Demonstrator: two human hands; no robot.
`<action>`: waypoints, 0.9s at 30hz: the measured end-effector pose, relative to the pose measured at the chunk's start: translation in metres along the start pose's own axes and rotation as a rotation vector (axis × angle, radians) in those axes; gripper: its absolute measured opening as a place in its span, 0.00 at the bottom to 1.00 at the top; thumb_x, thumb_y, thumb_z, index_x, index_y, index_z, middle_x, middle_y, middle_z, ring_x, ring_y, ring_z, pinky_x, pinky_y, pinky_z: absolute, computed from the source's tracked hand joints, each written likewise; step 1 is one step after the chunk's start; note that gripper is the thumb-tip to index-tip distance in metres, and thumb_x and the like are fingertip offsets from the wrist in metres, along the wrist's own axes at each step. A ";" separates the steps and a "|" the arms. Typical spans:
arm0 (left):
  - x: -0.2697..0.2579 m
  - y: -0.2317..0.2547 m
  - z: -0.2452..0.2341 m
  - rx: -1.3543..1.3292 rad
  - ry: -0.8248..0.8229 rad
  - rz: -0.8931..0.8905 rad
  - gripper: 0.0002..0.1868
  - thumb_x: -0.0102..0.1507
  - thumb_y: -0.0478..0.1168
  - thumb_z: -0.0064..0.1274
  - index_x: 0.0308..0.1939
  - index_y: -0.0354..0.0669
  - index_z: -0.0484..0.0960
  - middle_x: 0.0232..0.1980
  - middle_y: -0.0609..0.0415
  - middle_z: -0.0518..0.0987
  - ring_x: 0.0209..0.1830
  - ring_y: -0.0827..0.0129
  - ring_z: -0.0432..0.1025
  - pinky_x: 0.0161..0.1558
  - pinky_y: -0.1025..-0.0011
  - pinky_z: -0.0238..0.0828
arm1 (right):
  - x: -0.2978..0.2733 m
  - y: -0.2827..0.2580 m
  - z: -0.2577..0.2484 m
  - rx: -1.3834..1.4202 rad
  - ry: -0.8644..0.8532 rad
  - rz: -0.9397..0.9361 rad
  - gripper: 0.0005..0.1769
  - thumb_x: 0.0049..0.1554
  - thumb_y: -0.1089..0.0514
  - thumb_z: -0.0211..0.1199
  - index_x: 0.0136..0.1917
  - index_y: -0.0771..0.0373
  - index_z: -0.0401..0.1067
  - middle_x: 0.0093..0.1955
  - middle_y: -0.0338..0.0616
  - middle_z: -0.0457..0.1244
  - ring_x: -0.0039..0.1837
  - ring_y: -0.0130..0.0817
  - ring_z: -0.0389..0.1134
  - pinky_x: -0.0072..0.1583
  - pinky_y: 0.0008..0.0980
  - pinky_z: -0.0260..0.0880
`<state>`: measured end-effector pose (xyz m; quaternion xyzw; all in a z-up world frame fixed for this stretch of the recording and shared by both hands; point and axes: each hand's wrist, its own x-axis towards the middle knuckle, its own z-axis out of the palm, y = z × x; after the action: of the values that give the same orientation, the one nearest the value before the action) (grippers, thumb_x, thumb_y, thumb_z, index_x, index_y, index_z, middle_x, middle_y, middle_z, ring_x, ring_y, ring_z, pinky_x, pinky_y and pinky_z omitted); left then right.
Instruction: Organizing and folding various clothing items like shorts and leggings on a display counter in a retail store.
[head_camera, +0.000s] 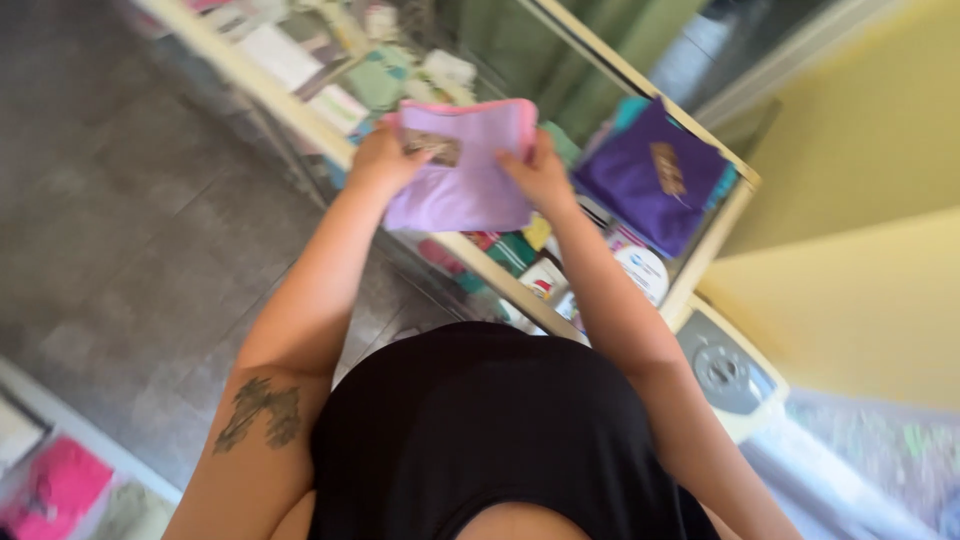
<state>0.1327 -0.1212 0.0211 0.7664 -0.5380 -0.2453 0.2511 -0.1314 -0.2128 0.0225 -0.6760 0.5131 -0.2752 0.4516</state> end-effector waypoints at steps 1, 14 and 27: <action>0.008 -0.007 0.006 0.055 0.008 -0.027 0.38 0.61 0.57 0.63 0.57 0.23 0.72 0.53 0.26 0.80 0.59 0.35 0.74 0.60 0.46 0.71 | 0.000 0.001 0.001 -0.034 -0.020 -0.058 0.35 0.57 0.48 0.73 0.67 0.69 0.64 0.60 0.76 0.64 0.66 0.71 0.65 0.63 0.62 0.68; -0.024 0.128 -0.031 -0.499 -0.129 0.105 0.36 0.63 0.45 0.62 0.66 0.31 0.60 0.69 0.24 0.69 0.71 0.35 0.63 0.70 0.47 0.63 | -0.047 0.003 -0.088 0.157 0.149 -0.313 0.37 0.57 0.64 0.68 0.73 0.66 0.53 0.65 0.73 0.59 0.68 0.65 0.64 0.68 0.60 0.63; 0.110 0.253 0.155 -0.596 -0.407 0.075 0.54 0.53 0.48 0.73 0.75 0.40 0.55 0.72 0.42 0.69 0.69 0.51 0.69 0.63 0.57 0.72 | -0.063 0.067 -0.236 0.165 0.467 0.265 0.49 0.54 0.45 0.69 0.77 0.54 0.43 0.69 0.46 0.62 0.66 0.39 0.69 0.63 0.41 0.77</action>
<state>-0.1120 -0.3189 0.0572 0.5748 -0.5095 -0.5297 0.3599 -0.3786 -0.2350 0.0724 -0.4822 0.6630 -0.4029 0.4070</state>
